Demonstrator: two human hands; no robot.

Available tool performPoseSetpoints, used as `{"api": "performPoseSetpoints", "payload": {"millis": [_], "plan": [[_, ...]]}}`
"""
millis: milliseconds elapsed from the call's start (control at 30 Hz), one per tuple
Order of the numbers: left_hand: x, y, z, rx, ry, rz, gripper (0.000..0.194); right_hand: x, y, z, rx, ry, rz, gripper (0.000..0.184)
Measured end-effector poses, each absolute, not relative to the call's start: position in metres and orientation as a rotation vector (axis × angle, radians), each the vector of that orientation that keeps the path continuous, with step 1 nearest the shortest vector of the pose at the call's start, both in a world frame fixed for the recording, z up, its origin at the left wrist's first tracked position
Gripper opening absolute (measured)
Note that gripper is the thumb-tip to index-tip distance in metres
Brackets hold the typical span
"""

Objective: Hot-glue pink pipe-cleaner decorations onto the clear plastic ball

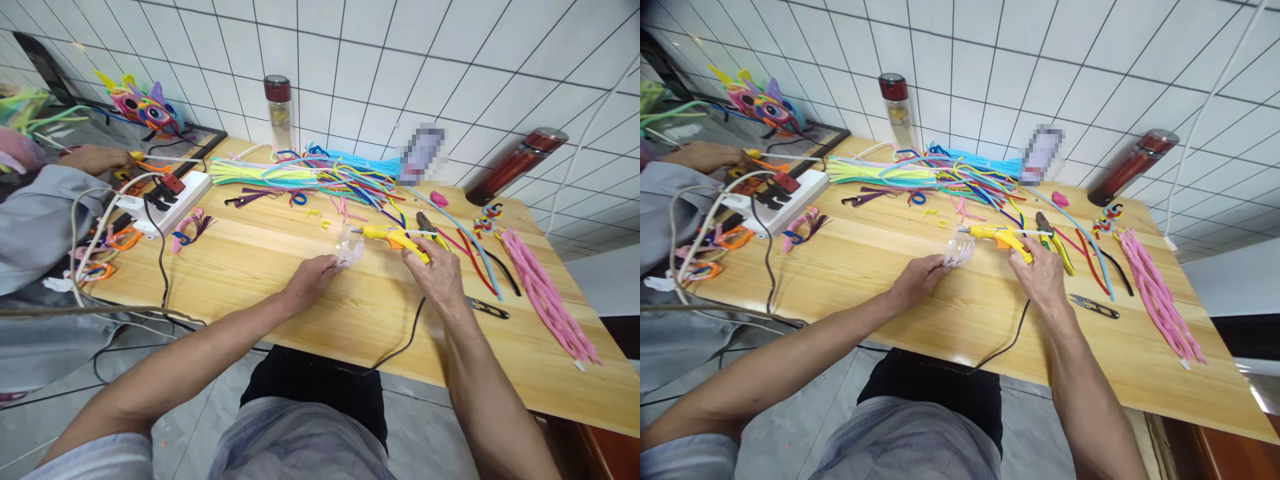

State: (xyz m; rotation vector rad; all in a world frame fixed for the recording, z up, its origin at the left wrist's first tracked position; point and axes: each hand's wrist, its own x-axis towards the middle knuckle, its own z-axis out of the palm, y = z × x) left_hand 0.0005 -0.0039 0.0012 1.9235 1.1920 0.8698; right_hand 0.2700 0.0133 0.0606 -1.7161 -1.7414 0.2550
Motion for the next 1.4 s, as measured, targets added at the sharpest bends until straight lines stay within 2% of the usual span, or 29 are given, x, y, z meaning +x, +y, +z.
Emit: {"api": "performPoseSetpoints", "payload": {"millis": [1000,1400], "plan": [[0.0007,-0.0033,0.0042,1.887,1.146,0.852,0.022,0.2702,0.0103,0.0628,-1.733,-1.776,0.214,0.036],[0.0005,-0.0018,0.0062,1.872,1.138,0.858,0.025,0.2675,0.014,0.0635,-1.801,-1.674,0.292,0.043]]}}
